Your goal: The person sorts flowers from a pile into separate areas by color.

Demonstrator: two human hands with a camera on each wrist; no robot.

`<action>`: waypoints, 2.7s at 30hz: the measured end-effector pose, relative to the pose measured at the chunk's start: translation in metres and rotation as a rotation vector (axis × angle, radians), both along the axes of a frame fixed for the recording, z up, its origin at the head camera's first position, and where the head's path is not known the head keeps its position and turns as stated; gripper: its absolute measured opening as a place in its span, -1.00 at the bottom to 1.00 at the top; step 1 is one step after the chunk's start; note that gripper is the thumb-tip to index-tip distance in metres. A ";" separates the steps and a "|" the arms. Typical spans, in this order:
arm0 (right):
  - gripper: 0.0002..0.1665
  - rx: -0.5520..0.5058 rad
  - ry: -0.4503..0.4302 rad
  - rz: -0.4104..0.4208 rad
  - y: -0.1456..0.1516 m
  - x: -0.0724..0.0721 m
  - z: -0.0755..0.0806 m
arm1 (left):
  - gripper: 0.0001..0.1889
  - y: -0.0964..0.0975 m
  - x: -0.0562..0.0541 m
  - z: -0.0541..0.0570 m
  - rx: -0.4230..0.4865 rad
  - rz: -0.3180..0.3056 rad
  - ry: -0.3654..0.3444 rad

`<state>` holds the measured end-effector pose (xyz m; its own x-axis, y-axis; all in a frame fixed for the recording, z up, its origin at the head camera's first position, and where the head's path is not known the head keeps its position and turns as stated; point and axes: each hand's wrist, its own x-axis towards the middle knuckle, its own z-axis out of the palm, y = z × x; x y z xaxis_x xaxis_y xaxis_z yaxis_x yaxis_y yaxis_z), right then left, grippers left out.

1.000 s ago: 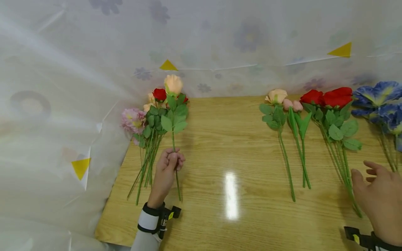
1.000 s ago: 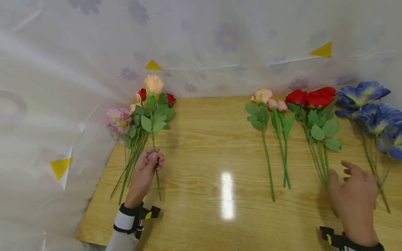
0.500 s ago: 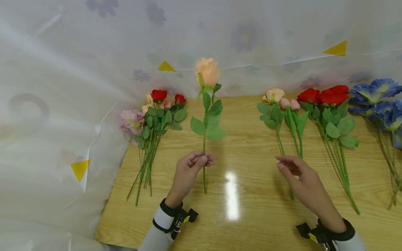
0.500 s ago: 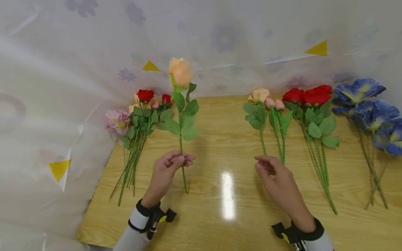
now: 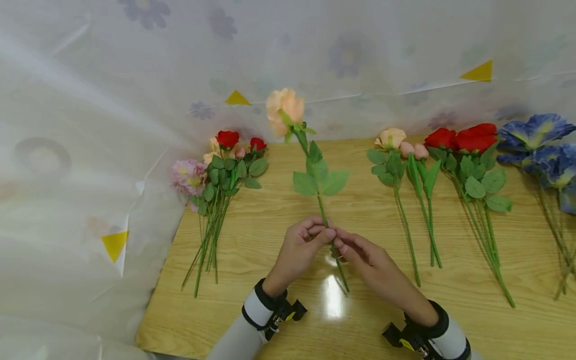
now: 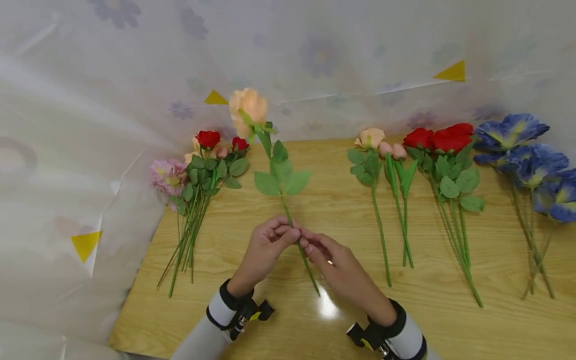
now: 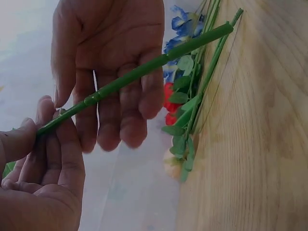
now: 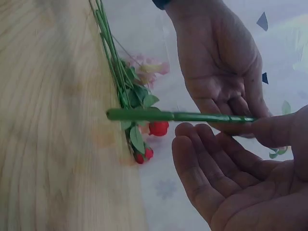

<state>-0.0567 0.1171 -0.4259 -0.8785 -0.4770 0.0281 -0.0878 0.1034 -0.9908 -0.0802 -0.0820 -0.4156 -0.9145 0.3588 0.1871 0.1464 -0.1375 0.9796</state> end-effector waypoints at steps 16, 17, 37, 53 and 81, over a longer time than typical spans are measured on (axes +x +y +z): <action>-0.68 0.023 0.137 -0.189 -0.002 -0.002 -0.007 | -0.69 -0.008 0.004 -0.002 -0.355 0.106 -0.037; -0.69 0.032 0.155 -0.225 0.000 -0.004 -0.007 | -0.68 -0.014 0.004 -0.003 -0.403 0.122 -0.037; -0.55 0.569 0.340 -0.646 0.078 -0.028 -0.012 | -0.49 -0.184 0.019 -0.008 -0.925 0.715 -0.355; -0.51 0.771 0.233 -0.497 0.077 -0.036 -0.032 | -0.59 -0.209 0.018 -0.031 -1.167 0.869 -0.372; -0.66 0.828 0.375 -0.574 0.073 -0.032 -0.039 | -0.61 -0.193 0.015 -0.018 -1.000 0.764 -0.322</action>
